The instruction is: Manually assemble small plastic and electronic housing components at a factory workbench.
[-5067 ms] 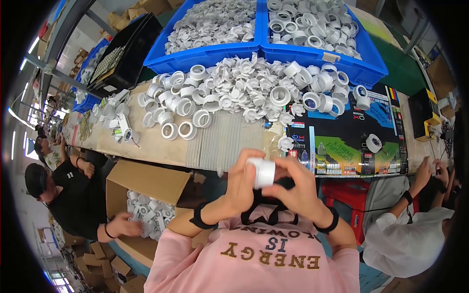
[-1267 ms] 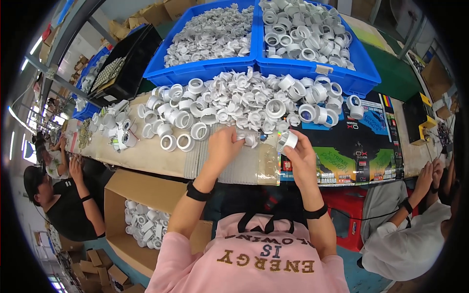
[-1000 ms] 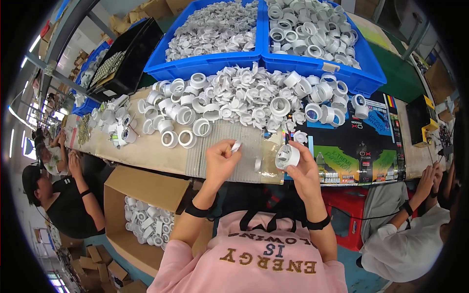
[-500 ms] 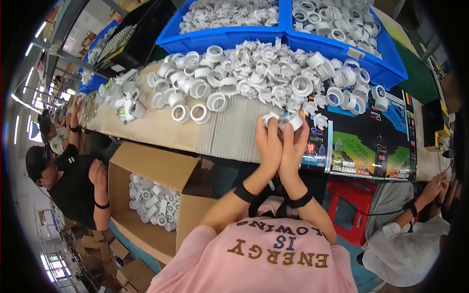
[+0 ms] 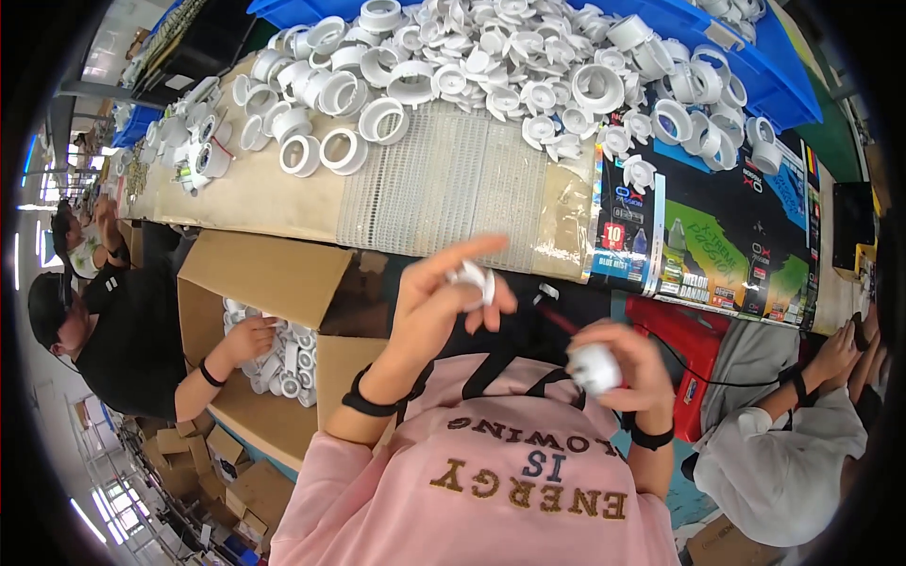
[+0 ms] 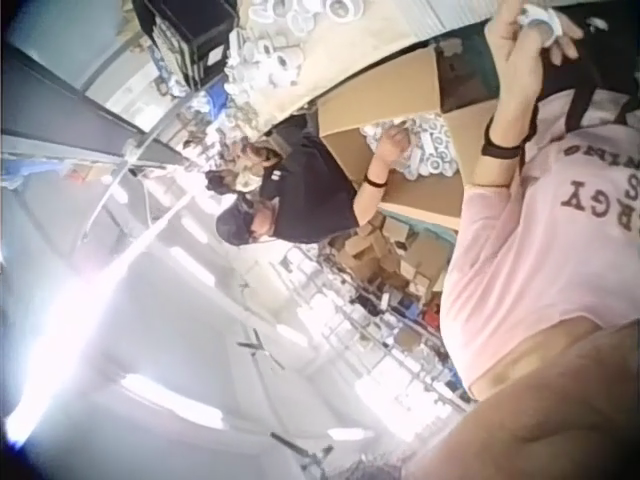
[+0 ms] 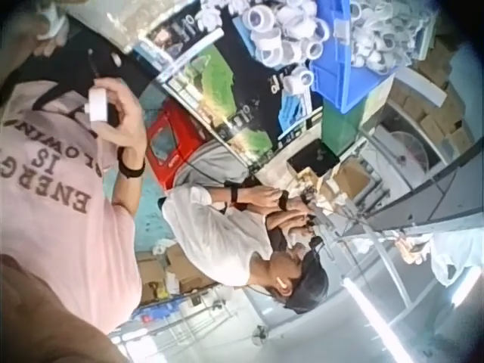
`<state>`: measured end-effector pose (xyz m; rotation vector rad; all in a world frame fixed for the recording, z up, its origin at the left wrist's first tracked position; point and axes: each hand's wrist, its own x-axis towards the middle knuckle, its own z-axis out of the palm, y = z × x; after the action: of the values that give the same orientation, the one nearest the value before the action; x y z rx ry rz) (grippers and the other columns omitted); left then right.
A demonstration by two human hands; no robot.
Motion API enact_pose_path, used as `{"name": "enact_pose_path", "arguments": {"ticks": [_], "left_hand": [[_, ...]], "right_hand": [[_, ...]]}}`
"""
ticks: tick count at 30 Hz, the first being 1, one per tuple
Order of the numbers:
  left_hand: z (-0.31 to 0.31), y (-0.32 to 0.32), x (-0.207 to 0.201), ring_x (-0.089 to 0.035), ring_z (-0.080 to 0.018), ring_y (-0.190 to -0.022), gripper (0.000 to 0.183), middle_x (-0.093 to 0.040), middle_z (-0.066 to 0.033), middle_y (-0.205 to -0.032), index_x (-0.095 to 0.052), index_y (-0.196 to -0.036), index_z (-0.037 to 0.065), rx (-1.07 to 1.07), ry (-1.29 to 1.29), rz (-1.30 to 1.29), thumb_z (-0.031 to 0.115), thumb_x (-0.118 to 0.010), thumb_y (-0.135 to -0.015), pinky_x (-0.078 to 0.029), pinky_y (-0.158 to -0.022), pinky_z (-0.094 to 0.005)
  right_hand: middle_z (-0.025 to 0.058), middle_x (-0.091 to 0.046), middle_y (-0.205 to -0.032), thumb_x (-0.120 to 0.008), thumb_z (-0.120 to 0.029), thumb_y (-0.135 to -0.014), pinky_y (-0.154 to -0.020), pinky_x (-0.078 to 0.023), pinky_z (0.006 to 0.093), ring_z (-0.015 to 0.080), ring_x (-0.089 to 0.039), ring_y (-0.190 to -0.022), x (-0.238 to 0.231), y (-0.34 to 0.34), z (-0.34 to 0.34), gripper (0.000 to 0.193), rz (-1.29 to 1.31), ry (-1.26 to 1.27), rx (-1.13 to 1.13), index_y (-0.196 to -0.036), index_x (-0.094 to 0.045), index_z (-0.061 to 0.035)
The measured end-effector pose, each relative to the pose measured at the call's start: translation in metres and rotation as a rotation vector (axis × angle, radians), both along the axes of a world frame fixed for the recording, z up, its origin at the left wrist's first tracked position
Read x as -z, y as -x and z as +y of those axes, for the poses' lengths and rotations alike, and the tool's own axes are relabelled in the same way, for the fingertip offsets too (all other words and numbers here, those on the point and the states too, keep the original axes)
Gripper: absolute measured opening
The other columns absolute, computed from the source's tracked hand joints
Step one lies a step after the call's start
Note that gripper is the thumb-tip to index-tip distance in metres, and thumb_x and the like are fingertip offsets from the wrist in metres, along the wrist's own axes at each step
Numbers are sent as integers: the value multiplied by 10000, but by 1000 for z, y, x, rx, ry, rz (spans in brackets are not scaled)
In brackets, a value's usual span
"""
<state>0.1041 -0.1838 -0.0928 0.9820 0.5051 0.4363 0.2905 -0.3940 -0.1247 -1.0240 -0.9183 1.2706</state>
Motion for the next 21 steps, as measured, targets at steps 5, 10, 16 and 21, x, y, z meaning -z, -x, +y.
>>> {"name": "enact_pose_path", "arguments": {"ticks": [5,10,16,21], "left_hand": [[-35,21,27,-655,-148,-698,312,-651,-127,-895,-618,-1061,-62,306,34,33,-73,-448,-799,-461,-510,-203],[-51,36,34,-651,-127,-682,187,-667,-114,-884,-585,-982,-21,327,123,152,-23,-474,-831,-431,-478,-184],[-54,67,9,-636,-140,-609,160,-670,-164,-808,-586,-924,-27,285,59,191,-29,-535,-772,-442,-464,-209],[-64,43,24,-553,-164,-491,139,-640,-171,-736,-564,-840,7,165,401,145,118,-550,-756,-412,-420,-241]], "right_hand": [[82,-570,-1023,-745,-15,-678,-802,-477,314,189,-591,-880,127,18,12,570,81,416,169,-1179,-472,-31],[153,-601,-919,-811,-217,-565,-761,-486,396,342,-597,-818,144,24,48,647,-794,578,37,-1098,-501,-21],[125,-581,-1105,-815,-86,-594,-792,-494,333,222,-605,-926,10,44,19,614,-435,216,125,-1107,-479,-61],[202,-265,-1460,-787,-52,-641,-811,-508,327,262,-567,-1090,-63,0,77,617,-651,-76,424,-1173,-475,-35]]}}
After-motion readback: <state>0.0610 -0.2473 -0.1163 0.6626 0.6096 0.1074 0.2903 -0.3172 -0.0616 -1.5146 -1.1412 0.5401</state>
